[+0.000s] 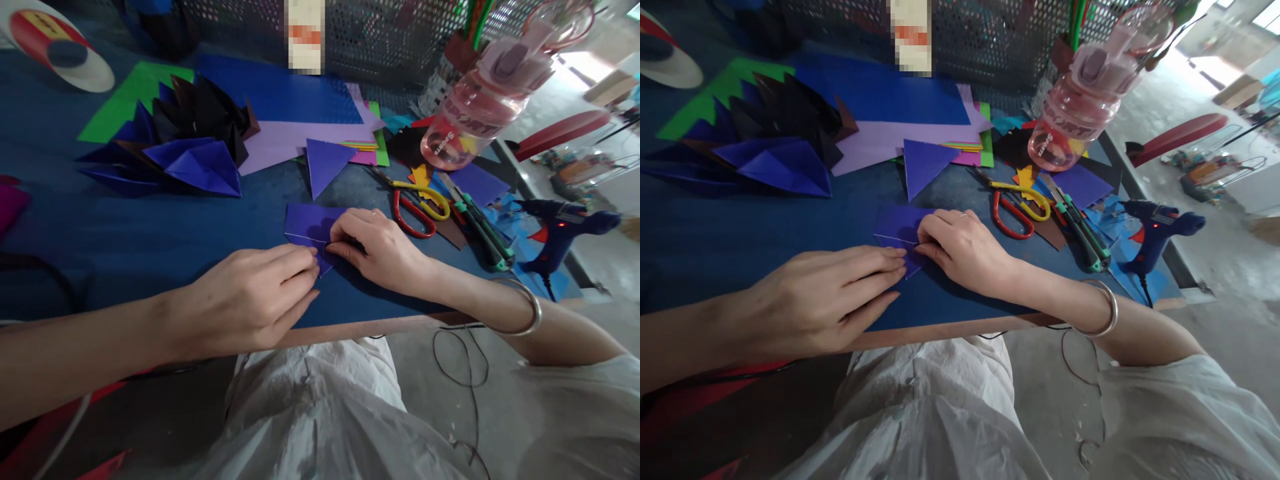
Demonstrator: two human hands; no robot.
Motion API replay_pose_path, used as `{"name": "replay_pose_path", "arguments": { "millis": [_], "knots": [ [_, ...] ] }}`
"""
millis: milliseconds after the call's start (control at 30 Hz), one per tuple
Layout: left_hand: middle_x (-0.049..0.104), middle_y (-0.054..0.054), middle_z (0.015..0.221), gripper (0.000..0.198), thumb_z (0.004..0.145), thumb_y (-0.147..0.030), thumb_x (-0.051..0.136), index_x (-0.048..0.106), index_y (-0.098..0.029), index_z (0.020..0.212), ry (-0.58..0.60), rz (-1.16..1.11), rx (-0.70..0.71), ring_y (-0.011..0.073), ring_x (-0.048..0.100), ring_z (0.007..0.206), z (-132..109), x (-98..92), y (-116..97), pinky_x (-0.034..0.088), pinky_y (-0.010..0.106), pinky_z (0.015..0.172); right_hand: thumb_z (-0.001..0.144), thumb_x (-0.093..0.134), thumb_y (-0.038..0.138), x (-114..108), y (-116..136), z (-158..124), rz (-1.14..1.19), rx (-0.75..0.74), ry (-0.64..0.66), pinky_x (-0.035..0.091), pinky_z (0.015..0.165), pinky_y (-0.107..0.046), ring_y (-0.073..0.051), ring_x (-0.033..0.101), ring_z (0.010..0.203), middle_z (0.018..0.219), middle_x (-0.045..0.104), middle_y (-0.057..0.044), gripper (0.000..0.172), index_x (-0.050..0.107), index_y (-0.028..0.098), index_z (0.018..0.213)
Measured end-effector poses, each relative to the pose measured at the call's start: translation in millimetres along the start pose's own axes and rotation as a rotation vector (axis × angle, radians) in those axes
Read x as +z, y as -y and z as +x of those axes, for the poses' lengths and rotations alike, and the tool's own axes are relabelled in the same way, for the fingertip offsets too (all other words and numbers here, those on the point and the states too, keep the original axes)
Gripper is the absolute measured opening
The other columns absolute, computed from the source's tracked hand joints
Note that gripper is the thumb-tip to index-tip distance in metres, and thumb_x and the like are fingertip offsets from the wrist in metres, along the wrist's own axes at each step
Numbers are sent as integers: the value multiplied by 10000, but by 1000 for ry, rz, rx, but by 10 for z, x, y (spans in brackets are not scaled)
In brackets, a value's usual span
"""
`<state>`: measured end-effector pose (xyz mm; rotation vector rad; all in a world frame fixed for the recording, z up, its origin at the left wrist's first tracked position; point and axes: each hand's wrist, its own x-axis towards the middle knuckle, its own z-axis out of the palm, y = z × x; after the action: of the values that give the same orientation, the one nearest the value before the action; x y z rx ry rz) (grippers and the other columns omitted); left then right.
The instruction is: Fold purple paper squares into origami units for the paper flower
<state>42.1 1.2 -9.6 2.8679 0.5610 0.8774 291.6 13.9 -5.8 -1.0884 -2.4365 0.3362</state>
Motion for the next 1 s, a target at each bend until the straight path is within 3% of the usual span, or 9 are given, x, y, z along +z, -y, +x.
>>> {"name": "replay_pose_path", "arguments": {
  "millis": [100,333,700,1000],
  "knots": [
    [769,100,1027,179,1027,-174,570,748,-153,1027,43,77,67,222,748,911,-4,0,3,634,324,770,1081,596,225,-8,5,4,0,18,22,337,788,-320,-196,591,848,948,697,-56,145,621,188,942],
    [788,124,1161,254,1073,-178,501,714,-94,1184,25,147,117,235,769,959,31,-32,-15,621,331,691,1074,578,216,-22,1,11,6,9,42,335,774,-325,-195,569,835,937,678,-55,127,612,187,955],
    [822,100,1123,255,1078,-198,545,740,-72,1182,58,179,161,263,768,1034,38,-27,-3,661,371,732,994,704,210,-45,-35,31,167,72,11,431,769,-297,-168,575,819,920,665,-30,72,639,180,980],
    [815,93,1061,236,1065,-223,575,747,-79,1138,46,160,146,265,757,988,46,-38,-9,637,372,669,978,698,262,-49,-4,-26,121,70,33,437,848,-358,-205,606,914,1015,682,-61,180,643,166,1120]
  ]
}}
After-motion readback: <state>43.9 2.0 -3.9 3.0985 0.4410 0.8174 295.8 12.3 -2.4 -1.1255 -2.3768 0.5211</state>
